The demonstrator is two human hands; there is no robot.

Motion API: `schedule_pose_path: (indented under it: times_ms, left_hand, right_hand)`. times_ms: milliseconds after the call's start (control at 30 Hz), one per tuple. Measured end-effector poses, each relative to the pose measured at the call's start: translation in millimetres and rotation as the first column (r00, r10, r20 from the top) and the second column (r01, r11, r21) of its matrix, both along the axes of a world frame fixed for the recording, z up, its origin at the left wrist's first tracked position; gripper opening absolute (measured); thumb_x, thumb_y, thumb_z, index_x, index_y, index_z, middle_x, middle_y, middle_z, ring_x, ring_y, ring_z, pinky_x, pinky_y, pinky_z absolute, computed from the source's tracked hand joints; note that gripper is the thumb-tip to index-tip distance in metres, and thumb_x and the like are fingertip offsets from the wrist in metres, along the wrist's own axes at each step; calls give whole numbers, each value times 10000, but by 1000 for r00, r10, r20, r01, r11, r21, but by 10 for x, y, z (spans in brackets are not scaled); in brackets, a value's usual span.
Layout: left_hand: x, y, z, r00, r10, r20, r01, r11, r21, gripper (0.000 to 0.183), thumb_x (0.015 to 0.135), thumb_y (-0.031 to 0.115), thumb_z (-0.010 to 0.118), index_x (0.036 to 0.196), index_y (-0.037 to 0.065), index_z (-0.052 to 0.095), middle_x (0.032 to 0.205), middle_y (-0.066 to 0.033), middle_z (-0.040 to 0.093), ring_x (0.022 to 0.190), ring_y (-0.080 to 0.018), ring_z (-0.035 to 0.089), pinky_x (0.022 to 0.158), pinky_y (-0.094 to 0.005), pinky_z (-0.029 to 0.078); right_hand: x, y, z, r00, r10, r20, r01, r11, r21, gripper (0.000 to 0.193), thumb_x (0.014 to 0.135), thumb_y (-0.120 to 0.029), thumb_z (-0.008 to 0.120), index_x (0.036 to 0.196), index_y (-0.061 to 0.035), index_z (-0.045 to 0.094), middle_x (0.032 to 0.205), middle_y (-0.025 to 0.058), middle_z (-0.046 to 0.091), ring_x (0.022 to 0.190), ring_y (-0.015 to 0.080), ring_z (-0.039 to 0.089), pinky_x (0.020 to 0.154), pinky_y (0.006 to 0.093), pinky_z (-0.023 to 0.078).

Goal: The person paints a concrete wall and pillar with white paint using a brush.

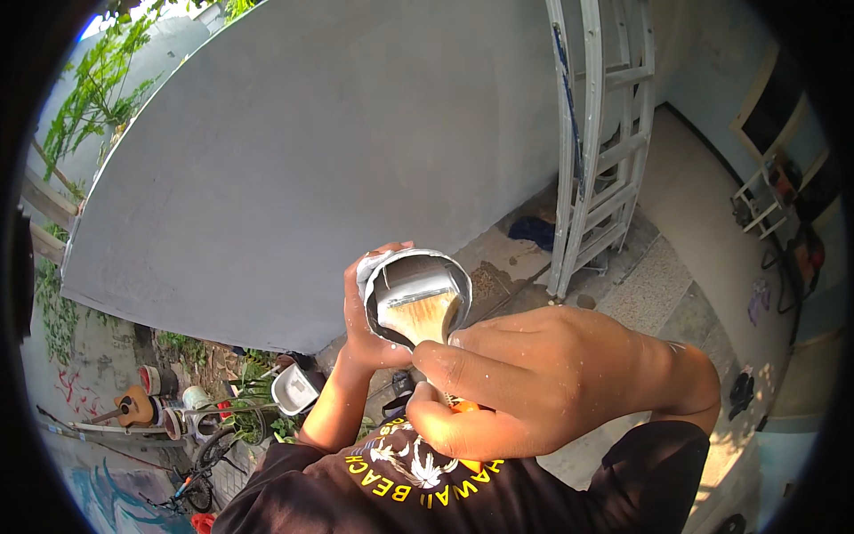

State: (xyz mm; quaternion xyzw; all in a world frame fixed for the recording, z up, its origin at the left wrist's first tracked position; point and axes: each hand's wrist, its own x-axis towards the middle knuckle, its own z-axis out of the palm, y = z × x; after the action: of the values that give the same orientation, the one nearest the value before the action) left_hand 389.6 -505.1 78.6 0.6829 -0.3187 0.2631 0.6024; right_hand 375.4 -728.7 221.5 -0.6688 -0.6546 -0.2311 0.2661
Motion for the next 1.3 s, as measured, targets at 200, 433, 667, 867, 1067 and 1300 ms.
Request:
schedule_pose_path:
  times_ms: [200,433,667,867,1067,1300]
  left_hand:
    - [13,26,-6,1000,-12,-24,12,1000,13,1015,547,322,928,1347,27,377,1252,-232,539,1175,-348,574,966,-429,474]
    - [70,12,-45,999,-13,-32,12,1000,-12,1051,523,292,935,1354,42,343,1264,-204,514,1206,-348,552,993,-437,466]
    - [114,79,-19,999,-51,1,51,999,1,1071,517,289,951,1361,44,339,1286,-202,496,1210,-350,550,990,-440,469]
    - [129,72,35,998,-49,-26,49,999,-18,1048,529,270,941,1357,34,343,1291,-195,493,1219,-336,547,999,-442,465]
    - [172,155,0,997,-54,-54,52,998,-32,1087,522,213,926,1380,41,283,1315,-184,477,1270,-317,501,1053,-427,421]
    - [230,228,-41,997,-24,-71,21,998,-53,1092,532,258,946,1372,31,288,1338,-188,472,1263,-300,505,1041,-423,430]
  right_hand:
    - [54,-46,46,980,107,-168,-112,993,-21,210,694,-71,700,874,-55,592,820,56,552,568,109,573,467,230,496]
    - [81,28,-17,1000,10,19,-11,999,48,201,689,-76,705,860,-61,601,836,61,571,555,108,549,446,219,451]
    - [38,38,-14,1000,15,-1,-15,997,69,192,676,-66,701,837,-74,596,830,65,588,561,108,539,459,219,428]
    - [44,79,-27,998,-37,58,32,996,89,181,668,-60,704,819,-93,609,886,86,601,581,116,552,475,216,437]
    - [-9,29,-65,995,-61,73,53,994,98,165,671,-65,710,813,-117,641,925,89,617,629,153,586,518,234,489]
    - [77,-25,-236,999,-25,-21,27,990,139,266,673,-98,753,932,-140,708,955,92,612,743,214,657,629,278,582]
